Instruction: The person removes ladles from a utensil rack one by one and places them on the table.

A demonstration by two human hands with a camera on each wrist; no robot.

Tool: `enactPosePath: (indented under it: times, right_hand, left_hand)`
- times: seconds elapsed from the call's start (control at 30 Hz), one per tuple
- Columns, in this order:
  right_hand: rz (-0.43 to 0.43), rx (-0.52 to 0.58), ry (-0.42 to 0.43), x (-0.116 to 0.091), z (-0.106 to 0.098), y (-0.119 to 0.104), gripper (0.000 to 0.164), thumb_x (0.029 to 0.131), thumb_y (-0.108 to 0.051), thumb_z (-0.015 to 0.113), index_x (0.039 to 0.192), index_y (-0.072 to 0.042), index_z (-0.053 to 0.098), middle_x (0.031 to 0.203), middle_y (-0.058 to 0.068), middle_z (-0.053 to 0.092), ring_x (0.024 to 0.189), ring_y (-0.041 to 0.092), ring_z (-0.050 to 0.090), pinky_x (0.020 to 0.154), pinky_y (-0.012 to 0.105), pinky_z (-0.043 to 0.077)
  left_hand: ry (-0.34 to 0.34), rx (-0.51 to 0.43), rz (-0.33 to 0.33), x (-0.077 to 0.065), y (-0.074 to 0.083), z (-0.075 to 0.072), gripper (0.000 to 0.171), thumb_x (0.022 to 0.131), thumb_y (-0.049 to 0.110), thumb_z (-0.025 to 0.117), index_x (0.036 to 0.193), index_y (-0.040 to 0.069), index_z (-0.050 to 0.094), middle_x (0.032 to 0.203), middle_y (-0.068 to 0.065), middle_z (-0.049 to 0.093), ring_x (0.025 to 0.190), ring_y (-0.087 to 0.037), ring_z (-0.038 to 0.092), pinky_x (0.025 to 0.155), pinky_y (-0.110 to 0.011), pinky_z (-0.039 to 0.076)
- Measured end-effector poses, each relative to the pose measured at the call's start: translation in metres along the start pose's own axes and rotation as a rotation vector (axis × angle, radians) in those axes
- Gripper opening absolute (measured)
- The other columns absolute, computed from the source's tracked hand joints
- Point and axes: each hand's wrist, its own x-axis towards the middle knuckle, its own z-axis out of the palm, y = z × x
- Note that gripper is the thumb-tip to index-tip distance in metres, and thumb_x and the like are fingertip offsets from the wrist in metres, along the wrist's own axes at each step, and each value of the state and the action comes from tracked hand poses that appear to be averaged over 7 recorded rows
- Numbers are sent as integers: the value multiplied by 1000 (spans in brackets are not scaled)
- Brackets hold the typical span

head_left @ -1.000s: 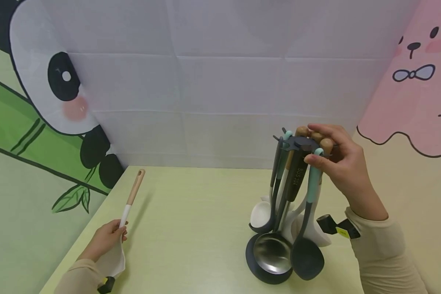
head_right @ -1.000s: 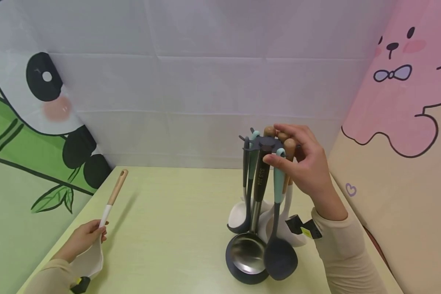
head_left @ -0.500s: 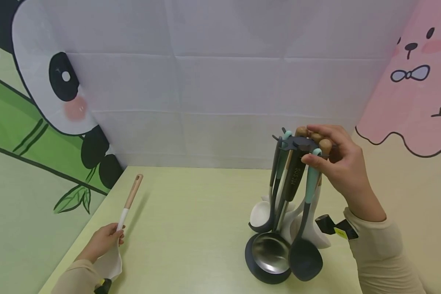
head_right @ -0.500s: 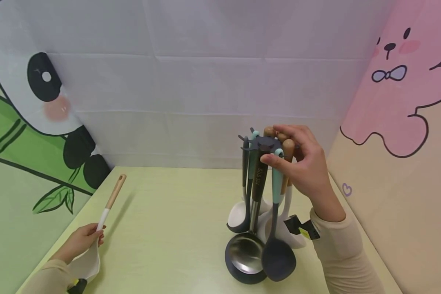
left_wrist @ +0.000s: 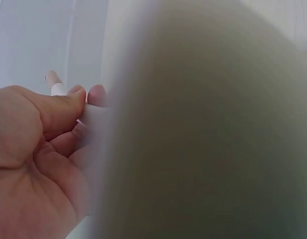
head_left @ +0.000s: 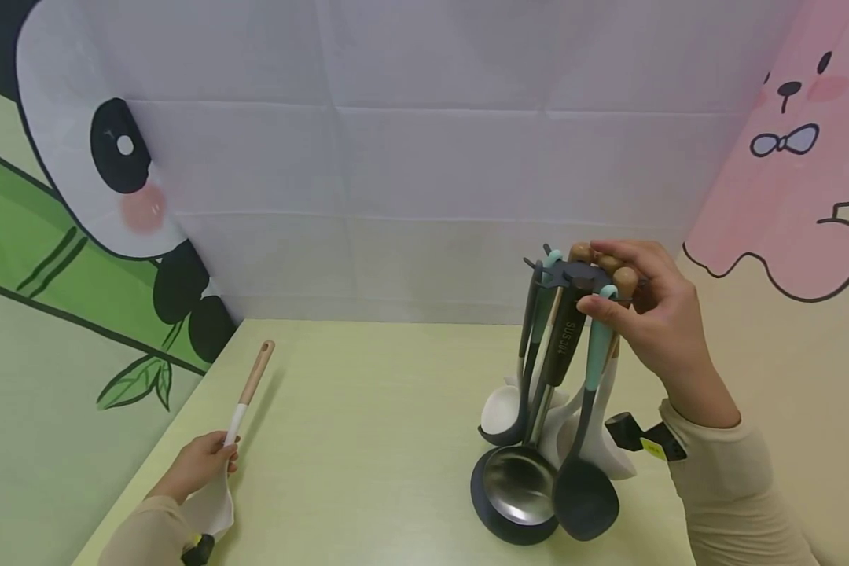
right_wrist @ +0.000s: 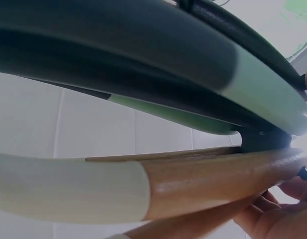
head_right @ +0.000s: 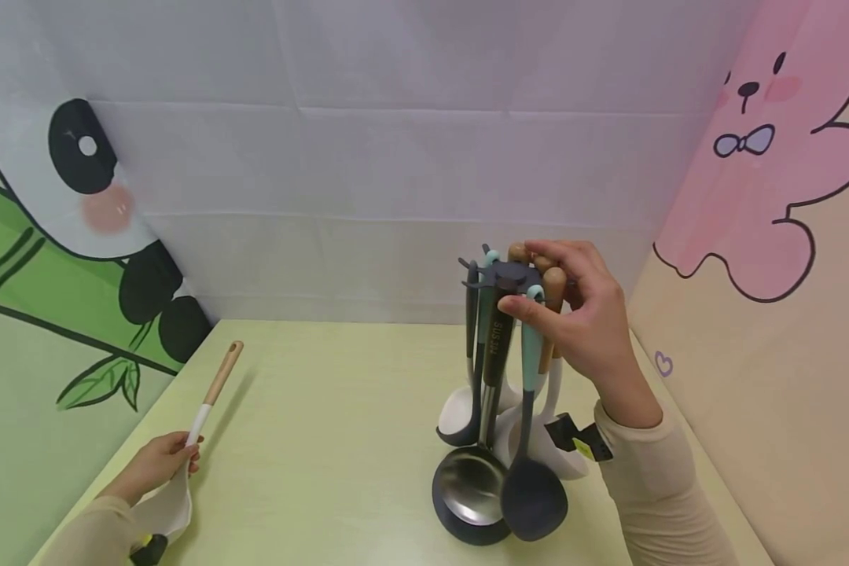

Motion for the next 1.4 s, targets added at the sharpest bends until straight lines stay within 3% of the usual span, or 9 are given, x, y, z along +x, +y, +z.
enactPosePath:
  times: [0.23, 0.6, 0.9, 1.2, 1.4]
  right_hand:
    - [1, -14, 6, -1, 1, -2, 52, 83, -11, 83, 129, 2, 63, 119, 2, 56, 105, 18, 53, 77, 15, 46]
    - [-6, -33, 12, -2, 2, -5, 53, 82, -11, 83, 129, 3, 63, 118, 0, 57, 105, 18, 54, 79, 15, 46]
    - [-7, -36, 11, -4, 3, -7, 52, 83, -9, 82, 129, 4, 62, 118, 0, 57, 104, 18, 53, 78, 15, 46]
    - [-8, -44, 16, -6, 5, -8, 53, 83, -11, 83, 129, 4, 62, 119, -1, 57, 102, 17, 53, 76, 14, 46]
    - [-16, -51, 19, -7, 6, -9, 55, 83, -18, 83, 129, 4, 62, 119, -1, 57, 100, 17, 52, 72, 14, 45]
  left_hand:
    - [-35, 4, -14, 2, 1, -2, 25, 100, -3, 45, 112, -25, 47, 84, -12, 64, 75, -21, 64, 72, -40, 51]
    - [-51, -2, 4, 5, 1, -5, 19, 98, -5, 47, 102, -23, 51, 78, -8, 64, 72, -21, 65, 66, -34, 49]
    - [-85, 3, -31, 10, -2, -5, 17, 98, -3, 48, 96, -20, 52, 79, -7, 63, 72, -20, 65, 68, -36, 50]
    - [-113, -19, -77, 11, -5, -6, 22, 97, -4, 48, 106, -24, 42, 81, -12, 64, 73, -20, 65, 69, -39, 51]
    - [-134, -31, -137, 12, -8, -5, 30, 97, -4, 49, 113, -21, 32, 78, -8, 65, 73, -19, 62, 67, -36, 49]
